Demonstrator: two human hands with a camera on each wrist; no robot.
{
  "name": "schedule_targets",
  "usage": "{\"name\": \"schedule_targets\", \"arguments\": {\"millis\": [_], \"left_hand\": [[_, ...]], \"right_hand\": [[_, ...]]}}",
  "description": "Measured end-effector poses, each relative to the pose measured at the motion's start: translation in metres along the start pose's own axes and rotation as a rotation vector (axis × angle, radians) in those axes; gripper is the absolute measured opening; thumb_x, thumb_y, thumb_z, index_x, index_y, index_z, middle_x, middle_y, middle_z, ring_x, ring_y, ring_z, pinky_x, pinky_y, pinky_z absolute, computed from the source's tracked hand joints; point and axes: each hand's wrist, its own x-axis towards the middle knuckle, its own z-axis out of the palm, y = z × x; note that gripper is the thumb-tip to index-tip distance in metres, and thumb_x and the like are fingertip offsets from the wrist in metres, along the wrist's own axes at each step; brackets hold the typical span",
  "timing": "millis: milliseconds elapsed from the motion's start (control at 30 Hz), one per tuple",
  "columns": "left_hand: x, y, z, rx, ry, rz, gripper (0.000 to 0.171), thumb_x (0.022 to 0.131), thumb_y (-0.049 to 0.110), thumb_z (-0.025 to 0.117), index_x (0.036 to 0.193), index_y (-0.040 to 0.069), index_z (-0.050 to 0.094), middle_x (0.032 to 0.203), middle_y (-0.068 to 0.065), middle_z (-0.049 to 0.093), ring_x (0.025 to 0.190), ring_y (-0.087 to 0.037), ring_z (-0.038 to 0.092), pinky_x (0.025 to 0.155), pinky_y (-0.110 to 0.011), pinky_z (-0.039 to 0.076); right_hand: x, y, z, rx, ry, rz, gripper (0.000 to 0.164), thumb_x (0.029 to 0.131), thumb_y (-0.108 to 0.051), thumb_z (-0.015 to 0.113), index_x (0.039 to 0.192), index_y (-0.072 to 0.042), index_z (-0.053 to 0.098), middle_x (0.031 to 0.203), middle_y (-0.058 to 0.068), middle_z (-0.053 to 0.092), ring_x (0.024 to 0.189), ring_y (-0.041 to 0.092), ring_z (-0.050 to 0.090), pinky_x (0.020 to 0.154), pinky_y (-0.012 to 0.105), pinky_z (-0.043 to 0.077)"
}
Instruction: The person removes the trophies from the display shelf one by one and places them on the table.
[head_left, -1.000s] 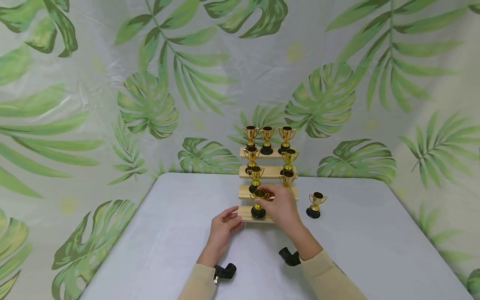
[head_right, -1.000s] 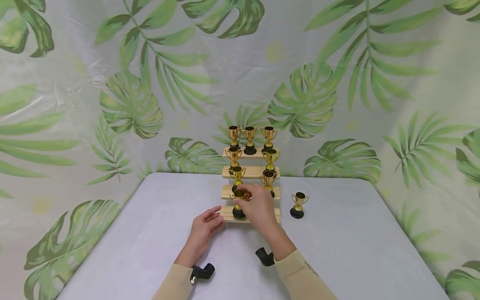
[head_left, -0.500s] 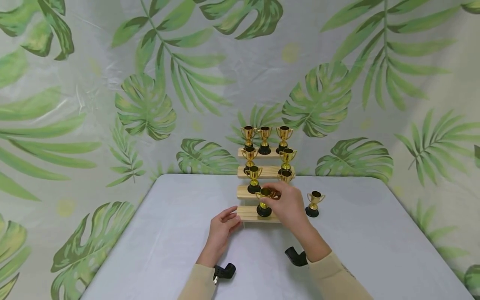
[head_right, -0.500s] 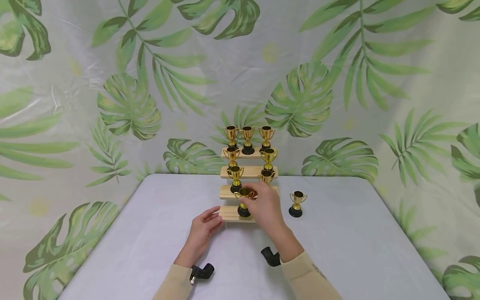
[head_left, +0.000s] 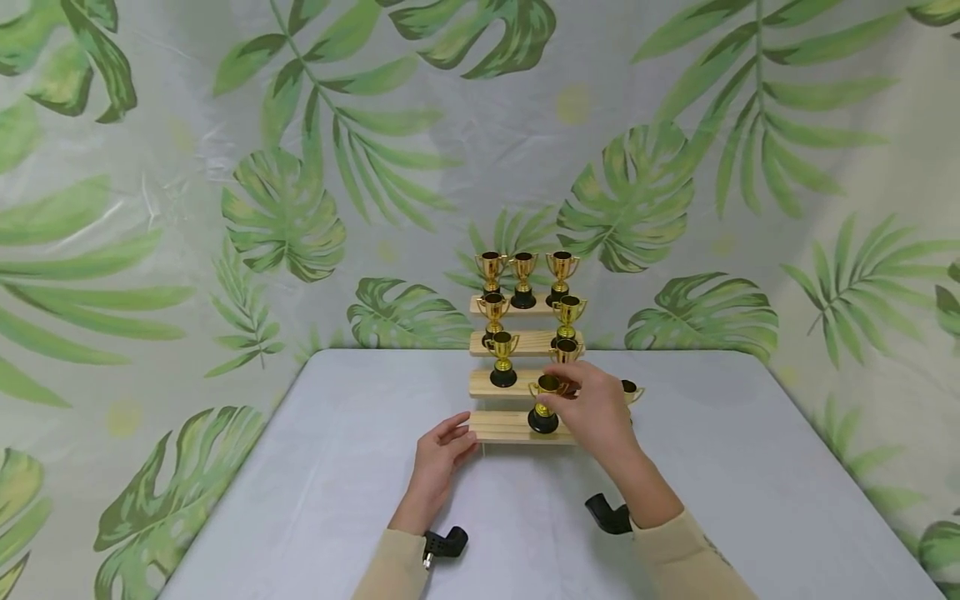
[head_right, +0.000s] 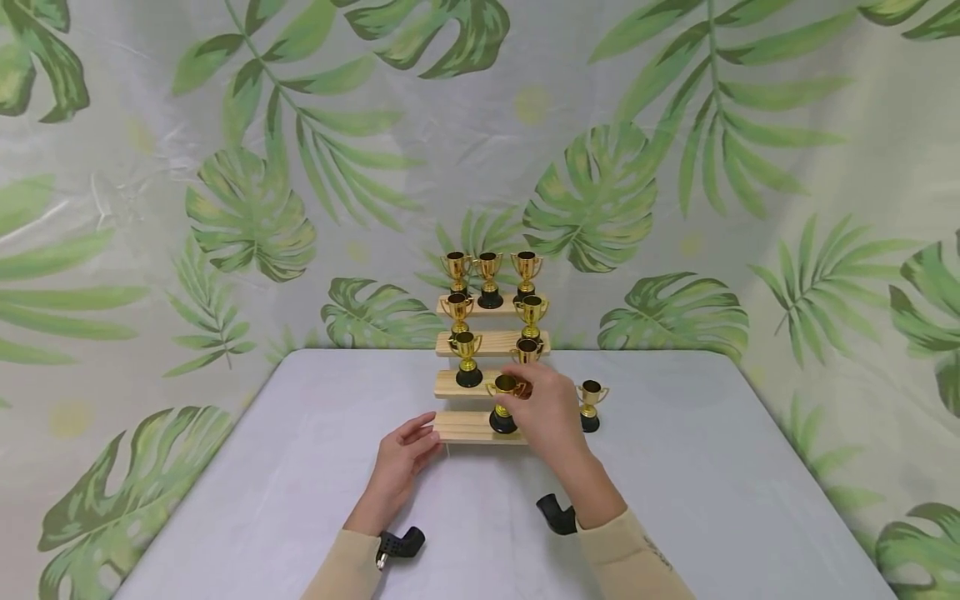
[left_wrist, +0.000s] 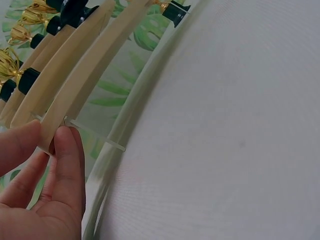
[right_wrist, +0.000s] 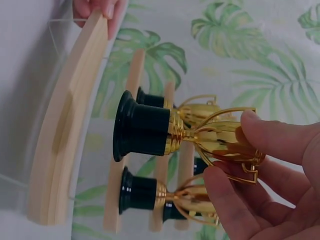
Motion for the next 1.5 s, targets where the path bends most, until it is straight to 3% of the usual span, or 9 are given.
{"name": "schedule_targets", "arguments": {"millis": [467,767,1500], "left_hand": [[-0.005,0.003,0.003,-0.009,-0.003,-0.007,0.046,0.091,-0.005,0.07,0.136,-0.003,0.059,0.121,-0.026,0.061,0.103,-0.028,0.068,0.091,-0.036,0.057],[-0.004,0.004,0.003,-0.014,0.0,-0.009,0.047,0.089,-0.004,0.072,0.135,-0.003,0.06,0.115,-0.019,0.063,0.098,-0.023,0.069,0.091,-0.036,0.057],[-0.002,0.002,0.003,-0.027,0.006,-0.005,0.045,0.09,-0.007,0.07,0.134,-0.004,0.06,0.111,-0.017,0.063,0.096,-0.021,0.069,0.089,-0.035,0.058]], "right_hand": [[-0.013,0.027,-0.023,-0.054,0.041,0.084,0.037,0.08,-0.018,0.088,0.114,-0.013,0.076,0.095,0.001,0.068,0.086,0.021,0.068,0.067,0.036,0.059],[-0.02,0.043,-0.032,-0.111,0.072,0.093,0.035,0.08,-0.019,0.087,0.113,-0.012,0.076,0.094,0.004,0.068,0.081,0.021,0.066,0.065,0.037,0.057],[-0.033,0.092,-0.057,-0.213,0.112,0.209,0.037,0.082,-0.017,0.085,0.117,-0.009,0.075,0.099,0.013,0.069,0.086,0.03,0.064,0.065,0.04,0.053]]}}
